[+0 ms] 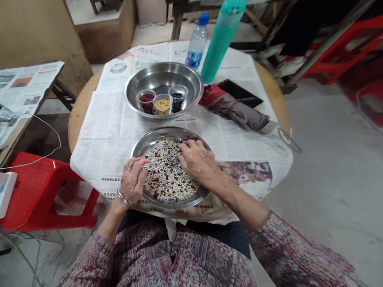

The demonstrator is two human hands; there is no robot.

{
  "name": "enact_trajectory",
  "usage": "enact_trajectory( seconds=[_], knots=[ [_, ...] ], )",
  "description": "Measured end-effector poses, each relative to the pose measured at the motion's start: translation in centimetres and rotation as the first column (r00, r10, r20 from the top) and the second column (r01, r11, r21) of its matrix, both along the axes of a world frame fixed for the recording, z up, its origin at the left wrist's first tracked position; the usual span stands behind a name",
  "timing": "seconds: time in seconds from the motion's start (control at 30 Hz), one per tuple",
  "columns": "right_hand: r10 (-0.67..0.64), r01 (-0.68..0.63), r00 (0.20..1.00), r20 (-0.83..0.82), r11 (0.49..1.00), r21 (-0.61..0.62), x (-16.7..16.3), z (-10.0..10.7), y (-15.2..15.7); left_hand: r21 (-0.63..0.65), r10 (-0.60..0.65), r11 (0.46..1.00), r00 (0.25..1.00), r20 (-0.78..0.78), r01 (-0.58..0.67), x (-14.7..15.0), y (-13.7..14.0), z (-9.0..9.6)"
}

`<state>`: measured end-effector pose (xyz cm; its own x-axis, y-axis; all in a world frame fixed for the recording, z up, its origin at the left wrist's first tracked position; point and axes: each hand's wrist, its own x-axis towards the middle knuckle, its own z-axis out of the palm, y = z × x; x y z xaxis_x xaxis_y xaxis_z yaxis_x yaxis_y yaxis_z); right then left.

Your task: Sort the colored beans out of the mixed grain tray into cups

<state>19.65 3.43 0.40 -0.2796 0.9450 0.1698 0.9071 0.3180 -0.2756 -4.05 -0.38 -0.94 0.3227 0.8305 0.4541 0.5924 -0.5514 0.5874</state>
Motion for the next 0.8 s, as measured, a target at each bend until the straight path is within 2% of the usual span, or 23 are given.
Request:
enact_trajectory(
  seconds=[0.07, 0.13, 0.2, 0.27, 0.37, 0.43, 0.53, 0.7, 0.8],
  knots=[
    [0.034, -0.038, 0.997, -0.073, 0.998, -0.048, -0.8, -0.2, -0.7, 0.004, -0.002, 1.000, 1.000, 0.013, 0.002, 0.0, 0.0, 0.0],
    [0.150, -0.169, 0.967, -0.203, 0.983, -0.077, -2.1, -0.4, -1.5, 0.010, -0.008, 1.000, 0.999, 0.048, 0.007, -0.1, -0.1, -0.1],
    [0.286, -0.323, 0.909, -0.302, 0.943, -0.079, -3.6, -0.5, -2.2, 0.013, -0.016, 1.000, 0.995, 0.098, 0.015, -0.1, -0.1, -0.1],
    [0.417, -0.453, 0.856, -0.305, 0.890, -0.057, -5.2, -0.4, -2.6, 0.016, -0.017, 1.000, 0.990, 0.139, 0.015, -0.1, -0.1, -0.1],
    [0.569, -0.577, 0.800, -0.188, 0.817, 0.017, -6.9, -0.4, -2.2, 0.015, -0.008, 1.000, 0.987, 0.159, 0.006, 0.0, -0.1, -0.1],
    [0.590, -0.586, 0.799, -0.112, 0.807, 0.073, -7.3, -0.4, -1.3, 0.010, -0.003, 1.000, 0.988, 0.155, 0.002, 0.0, 0.0, -0.1],
    [0.542, -0.538, 0.840, -0.018, 0.837, 0.104, -6.4, -0.3, 0.5, 0.012, -0.008, 1.000, 0.990, 0.143, 0.007, 0.0, 0.0, -0.1],
    [0.345, -0.348, 0.935, 0.079, 0.937, 0.026, -2.1, 0.4, 1.1, 0.053, -0.005, 0.999, 0.997, 0.080, 0.001, 0.0, 0.0, -0.1],
    [0.352, -0.350, 0.936, 0.024, 0.934, -0.074, 0.4, 1.1, -0.8, 0.096, -0.053, 0.994, 0.998, -0.021, 0.055, 0.1, -0.1, 0.1]
  ],
)
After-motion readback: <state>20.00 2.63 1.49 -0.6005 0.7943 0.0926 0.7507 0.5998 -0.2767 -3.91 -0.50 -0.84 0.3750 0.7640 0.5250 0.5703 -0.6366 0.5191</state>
